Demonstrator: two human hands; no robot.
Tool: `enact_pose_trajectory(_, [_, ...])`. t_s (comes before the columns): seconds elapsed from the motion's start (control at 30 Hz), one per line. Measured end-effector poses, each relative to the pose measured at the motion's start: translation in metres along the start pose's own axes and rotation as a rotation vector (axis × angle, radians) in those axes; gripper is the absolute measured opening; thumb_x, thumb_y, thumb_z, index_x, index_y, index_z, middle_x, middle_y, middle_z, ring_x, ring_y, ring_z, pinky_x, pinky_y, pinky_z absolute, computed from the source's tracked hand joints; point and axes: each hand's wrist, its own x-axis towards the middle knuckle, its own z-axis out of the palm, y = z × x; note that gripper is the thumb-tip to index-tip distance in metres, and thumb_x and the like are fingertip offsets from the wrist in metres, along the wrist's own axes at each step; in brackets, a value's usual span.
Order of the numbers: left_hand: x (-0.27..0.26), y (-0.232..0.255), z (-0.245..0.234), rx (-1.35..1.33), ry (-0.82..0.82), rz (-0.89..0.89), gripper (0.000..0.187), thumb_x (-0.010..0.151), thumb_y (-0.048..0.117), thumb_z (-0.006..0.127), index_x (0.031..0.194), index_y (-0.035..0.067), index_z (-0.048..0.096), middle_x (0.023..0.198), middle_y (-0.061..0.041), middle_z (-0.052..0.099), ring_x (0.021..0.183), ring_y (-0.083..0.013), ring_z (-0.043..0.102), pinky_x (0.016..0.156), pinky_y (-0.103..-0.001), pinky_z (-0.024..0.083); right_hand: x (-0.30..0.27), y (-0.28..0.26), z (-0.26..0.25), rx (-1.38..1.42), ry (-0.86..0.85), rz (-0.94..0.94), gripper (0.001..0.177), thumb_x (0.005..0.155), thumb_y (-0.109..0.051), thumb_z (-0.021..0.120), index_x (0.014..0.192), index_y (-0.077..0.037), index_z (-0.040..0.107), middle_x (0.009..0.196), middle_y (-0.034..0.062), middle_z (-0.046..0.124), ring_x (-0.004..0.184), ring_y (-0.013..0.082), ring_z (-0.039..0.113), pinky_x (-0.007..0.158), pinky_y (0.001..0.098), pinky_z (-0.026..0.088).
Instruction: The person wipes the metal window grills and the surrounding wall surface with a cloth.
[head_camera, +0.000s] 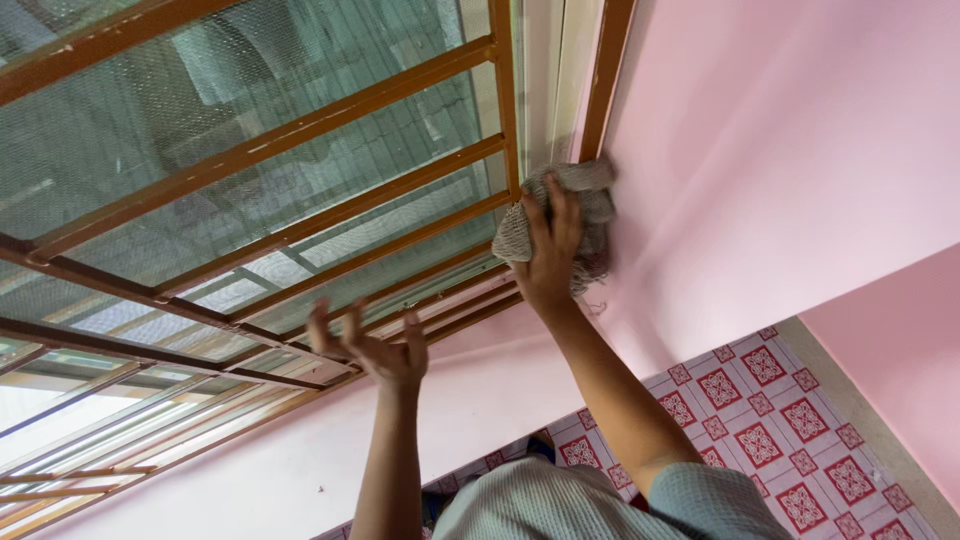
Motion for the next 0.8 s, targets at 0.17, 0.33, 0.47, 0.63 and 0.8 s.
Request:
enact_pose_trajectory(0.17, [0.042,0.053,0.032,-0.266,-0.462,0.128,0.044,0.098,0.032,0.064,0.129,0.002,0.055,0.122,-0.017,0.062,0.114,-0.0362,0.061,0.101,-0.052,0.044,-0.030,0.005,-0.001,0.097,0.010,-0.094,0.068,0.101,-0.032,0.064,0.161,-0.017,0.035,0.169,0.0174,0.024,0.154,0.0456,0.029,0.125,0.0572,0.027])
enact_pose_trajectory(0.33, [0.050,0.069,0.061,-0.388,-0.652,-0.001,0.039,0.093,0.025,0.071,0.120,-0.001,0.062,0.110,-0.018,0.063,0.096,-0.0337,0.062,0.079,-0.046,0.050,-0.013,-0.037,-0.020,0.665,0.310,0.108,0.067,0.110,-0.053,0.040,0.166,-0.019,0.025,0.170,0.0187,0.021,0.155,0.0386,0.031,0.125,0.0534,0.035])
enact_pose_trajectory(0.47, [0.027,0.064,0.074,-0.486,-0.566,0.042,0.029,0.096,0.022,0.068,0.118,0.004,0.065,0.114,-0.015,0.063,0.103,-0.0337,0.063,0.087,-0.045,0.053,0.013,-0.072,-0.056,0.940,0.575,0.252,0.065,0.112,-0.055,0.035,0.166,-0.023,0.024,0.166,0.0190,0.026,0.151,0.0377,0.038,0.123,0.0528,0.043])
enact_pose_trajectory(0.63, [0.013,0.051,0.095,-0.367,-0.777,0.172,0.037,0.088,0.033,0.069,0.107,0.002,0.063,0.111,-0.014,0.064,0.093,-0.0341,0.063,0.078,-0.045,0.051,0.128,-0.059,-0.064,0.221,0.727,-0.211,0.065,0.105,-0.059,0.035,0.166,-0.037,0.025,0.173,0.0079,0.018,0.157,0.0331,0.021,0.132,0.0554,0.026])
enact_pose_trajectory(0.8, [0.008,0.054,0.092,-0.373,-0.742,0.207,0.046,0.083,0.041,0.072,0.110,0.005,0.064,0.109,-0.013,0.062,0.092,-0.0333,0.064,0.077,-0.045,0.052,0.161,-0.053,-0.059,0.076,0.421,-0.180,0.065,0.118,-0.042,0.050,0.171,-0.030,0.015,0.174,0.0116,0.009,0.163,0.0348,0.010,0.136,0.0601,0.010])
